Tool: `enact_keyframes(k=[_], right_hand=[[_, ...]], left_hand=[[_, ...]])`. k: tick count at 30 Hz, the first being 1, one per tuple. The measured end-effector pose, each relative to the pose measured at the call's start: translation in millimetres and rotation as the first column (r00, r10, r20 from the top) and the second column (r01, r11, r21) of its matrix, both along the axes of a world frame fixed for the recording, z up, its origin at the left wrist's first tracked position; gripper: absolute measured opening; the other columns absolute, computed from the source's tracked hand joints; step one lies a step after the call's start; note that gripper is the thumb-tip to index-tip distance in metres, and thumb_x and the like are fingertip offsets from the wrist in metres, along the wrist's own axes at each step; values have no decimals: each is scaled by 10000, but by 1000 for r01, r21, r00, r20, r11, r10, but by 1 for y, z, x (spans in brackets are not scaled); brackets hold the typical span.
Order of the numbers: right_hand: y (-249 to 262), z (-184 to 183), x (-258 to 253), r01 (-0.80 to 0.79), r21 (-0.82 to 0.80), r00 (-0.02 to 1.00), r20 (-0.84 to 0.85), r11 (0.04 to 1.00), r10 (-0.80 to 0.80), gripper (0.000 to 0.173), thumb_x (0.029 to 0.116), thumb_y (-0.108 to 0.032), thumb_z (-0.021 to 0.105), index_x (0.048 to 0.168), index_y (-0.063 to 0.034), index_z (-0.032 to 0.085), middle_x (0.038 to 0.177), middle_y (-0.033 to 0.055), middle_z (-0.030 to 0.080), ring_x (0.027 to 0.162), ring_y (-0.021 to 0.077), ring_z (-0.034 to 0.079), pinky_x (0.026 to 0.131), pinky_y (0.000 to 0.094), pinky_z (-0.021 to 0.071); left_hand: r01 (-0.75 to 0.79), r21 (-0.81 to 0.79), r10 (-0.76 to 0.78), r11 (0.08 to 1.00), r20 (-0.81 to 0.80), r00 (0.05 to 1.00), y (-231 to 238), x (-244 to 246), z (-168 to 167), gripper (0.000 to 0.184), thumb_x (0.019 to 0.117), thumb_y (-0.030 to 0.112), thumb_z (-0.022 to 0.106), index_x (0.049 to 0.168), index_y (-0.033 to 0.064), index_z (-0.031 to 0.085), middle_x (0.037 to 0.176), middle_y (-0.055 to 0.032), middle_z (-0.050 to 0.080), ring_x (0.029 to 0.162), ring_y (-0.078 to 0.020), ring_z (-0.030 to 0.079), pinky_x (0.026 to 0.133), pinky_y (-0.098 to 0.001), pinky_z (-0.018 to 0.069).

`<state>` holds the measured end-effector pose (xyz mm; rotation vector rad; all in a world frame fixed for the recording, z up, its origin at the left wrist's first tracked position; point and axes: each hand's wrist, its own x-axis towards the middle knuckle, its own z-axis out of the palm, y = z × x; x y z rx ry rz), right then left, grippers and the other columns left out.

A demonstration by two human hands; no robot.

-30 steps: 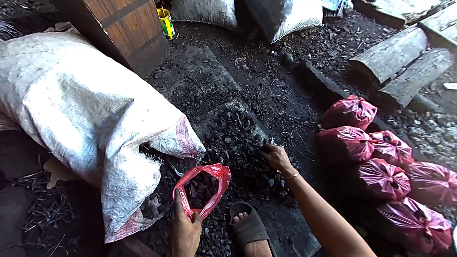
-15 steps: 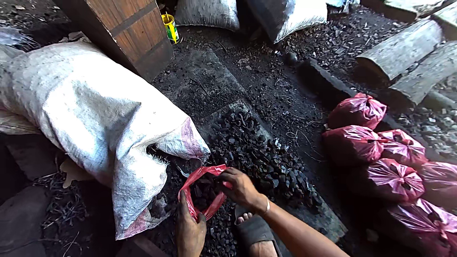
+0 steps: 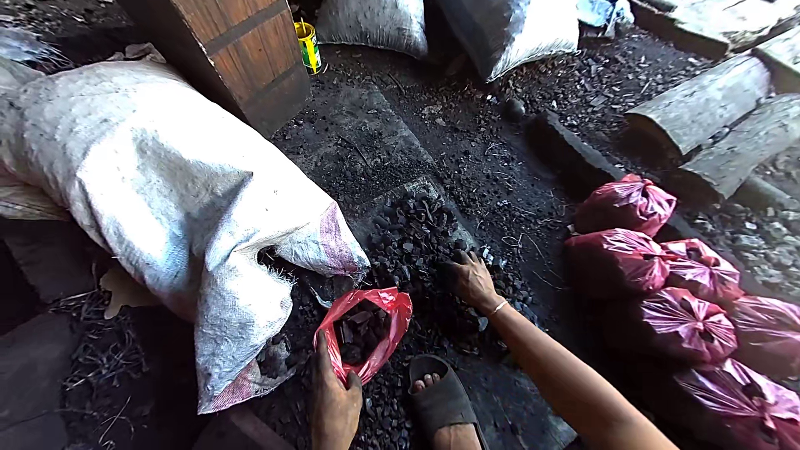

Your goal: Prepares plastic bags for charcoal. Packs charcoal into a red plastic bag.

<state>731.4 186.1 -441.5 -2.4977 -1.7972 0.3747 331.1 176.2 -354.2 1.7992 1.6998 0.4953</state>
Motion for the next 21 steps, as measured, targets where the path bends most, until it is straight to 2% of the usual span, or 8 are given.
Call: enact_keyframes(k=[4, 8, 11, 13, 16, 18, 21], right_hand=[[-11, -4, 5, -12, 170, 1000, -16, 985, 15, 289, 919, -457, 636, 1153, -327, 744, 1309, 66, 656, 1251, 319, 580, 1031, 563, 473], [-11, 2, 3, -4, 99, 1000, -19, 995, 5, 290, 940, -415, 615, 1178, -304, 736, 1284, 51, 688, 1236, 324, 605, 1027, 570, 478], [-10, 4, 5, 11, 104, 1000, -27, 995, -8, 290, 935, -399, 613, 1184, -305, 730, 1245, -2, 716, 1224, 291, 617, 1030, 557, 475], [-11, 13, 3, 94, 170, 985, -162, 981, -66, 299, 925, -359, 657, 1194, -252, 734, 1185, -3, 732, 1166, 233, 648, 1031, 507, 503], [-12, 46, -16, 251, 285, 883, -460, 925, -98, 271, 917, -346, 730, 1153, -212, 750, 1103, -38, 739, 1012, 86, 692, 933, 344, 585], [-15, 65, -38, 241, 342, 809, -588, 908, 7, 219, 909, -304, 755, 1103, -202, 762, 1081, -54, 736, 978, 59, 693, 899, 305, 604], [-14, 89, -95, 128, 419, 628, -736, 899, 254, 180, 887, -185, 775, 1063, -148, 767, 1052, -25, 740, 959, 102, 706, 874, 340, 628]], left_hand=[[3, -20, -3, 1000, -13, 1000, 4, -4, 1, 1006, 745, 88, 758, 1618, 72, 258, 1541, -258, 427, 1374, -407, 492, 1083, -551, 462], [4, -28, -5, 1000, -26, 1000, 6, 2, 2, 1017, 737, 104, 757, 1623, 96, 256, 1539, -244, 437, 1370, -395, 501, 1082, -558, 460], [-4, -36, 3, 999, -23, 1000, 6, 6, 7, 1013, 733, 100, 743, 1622, 101, 258, 1530, -235, 450, 1366, -384, 505, 1079, -548, 464], [-6, -22, 6, 1000, -2, 1000, 5, 4, 8, 1019, 722, 80, 742, 1621, 101, 263, 1531, -232, 449, 1366, -381, 503, 1081, -541, 464], [1, -3, -1, 1000, -1, 1000, 4, 4, 6, 1011, 721, 85, 743, 1616, 97, 274, 1518, -240, 460, 1349, -391, 518, 1071, -558, 469], [6, -18, -6, 1000, -10, 1000, 6, 9, 7, 1021, 727, 92, 749, 1623, 109, 259, 1516, -242, 460, 1344, -396, 520, 1062, -573, 473], [9, -4, -9, 1000, -25, 1000, 9, 10, 9, 1024, 731, 93, 760, 1625, 112, 260, 1539, -227, 446, 1364, -386, 510, 1071, -571, 471]])
